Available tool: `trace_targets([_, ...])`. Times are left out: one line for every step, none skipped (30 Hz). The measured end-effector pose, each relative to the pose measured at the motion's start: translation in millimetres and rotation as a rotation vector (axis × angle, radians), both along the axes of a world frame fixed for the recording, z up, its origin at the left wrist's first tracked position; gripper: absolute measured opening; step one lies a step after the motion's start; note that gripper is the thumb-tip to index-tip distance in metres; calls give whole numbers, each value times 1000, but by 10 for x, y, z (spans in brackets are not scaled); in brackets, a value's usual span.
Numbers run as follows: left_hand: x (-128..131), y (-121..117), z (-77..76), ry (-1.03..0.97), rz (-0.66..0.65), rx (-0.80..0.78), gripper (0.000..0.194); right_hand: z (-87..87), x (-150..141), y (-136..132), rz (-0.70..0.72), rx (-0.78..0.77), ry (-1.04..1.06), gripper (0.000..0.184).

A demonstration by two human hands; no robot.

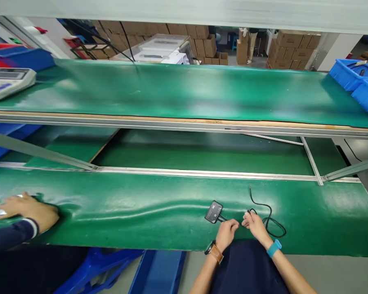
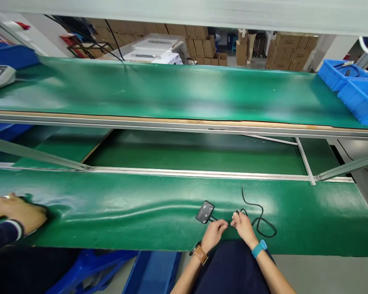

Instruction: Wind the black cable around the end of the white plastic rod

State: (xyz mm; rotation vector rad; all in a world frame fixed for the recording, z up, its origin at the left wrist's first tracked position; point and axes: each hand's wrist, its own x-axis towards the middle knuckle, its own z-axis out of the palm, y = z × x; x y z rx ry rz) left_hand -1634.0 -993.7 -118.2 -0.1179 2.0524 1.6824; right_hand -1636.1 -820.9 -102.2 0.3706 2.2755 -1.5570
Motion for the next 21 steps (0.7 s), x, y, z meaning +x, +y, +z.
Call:
trace_targets([-22,-115,-63,21,-6,-23,6,-26,5,71,-10,-4,-21,65])
trace_targets([-34,-212,-129,42,-18,-43,4,-45,15,141,-18,-2,-35,64])
trace_targets([-36,-284,-196,61,-41,-61,4,-57,30,203,-24,5,-39,62])
trace_targets([-31,-332,-263,75,-62,-73,6,-65,49,253,-29,16,-36,59])
trace_targets([-23,-357,-327,87,-86,-83,6,-69,73,289,-32,28,-31,55])
trace_targets([-14,-364,-388,99,-109,-92,5,-72,101,310,-35,40,-26,52])
trace_targets([-9,-358,-443,110,-132,-101,4,-74,132,319,-36,54,-24,48])
trace_targets([-11,-346,-491,121,-153,-109,4,-77,164,318,-35,68,-25,44])
trace_targets([-20,-333,-531,133,-174,-116,4,-80,195,311,-31,83,-27,40])
trace_targets([-36,-320,-561,146,-196,-121,5,-82,223,300,-21,97,-29,37])
trace_targets([-58,-311,-580,158,-217,-124,5,-83,246,289,-7,111,-29,34])
trace_targets([-84,-305,-589,172,-237,-127,5,-82,262,280,11,122,-25,31])
trace_targets([-111,-301,-588,186,-256,-126,6,-76,271,273,32,132,-18,28])
trace_targets([-136,-297,-578,200,-272,-125,6,-66,272,268,57,139,-8,26])
trace_targets([-157,-293,-563,215,-284,-122,6,-51,267,266,81,143,5,24])
trace_targets([-172,-286,-544,231,-293,-119,6,-32,257,264,103,147,19,23])
trace_targets([-181,-276,-524,248,-295,-118,7,-10,243,261,122,150,32,23])
trace_targets([-182,-262,-506,267,-292,-119,9,14,228,255,139,154,44,23])
trace_targets([-178,-247,-491,287,-283,-124,12,39,213,247,153,158,53,22])
trace_targets([-168,-231,-481,306,-273,-131,14,63,201,235,165,164,59,23])
trace_targets([-154,-215,-474,324,-262,-140,15,85,191,220,178,170,63,23])
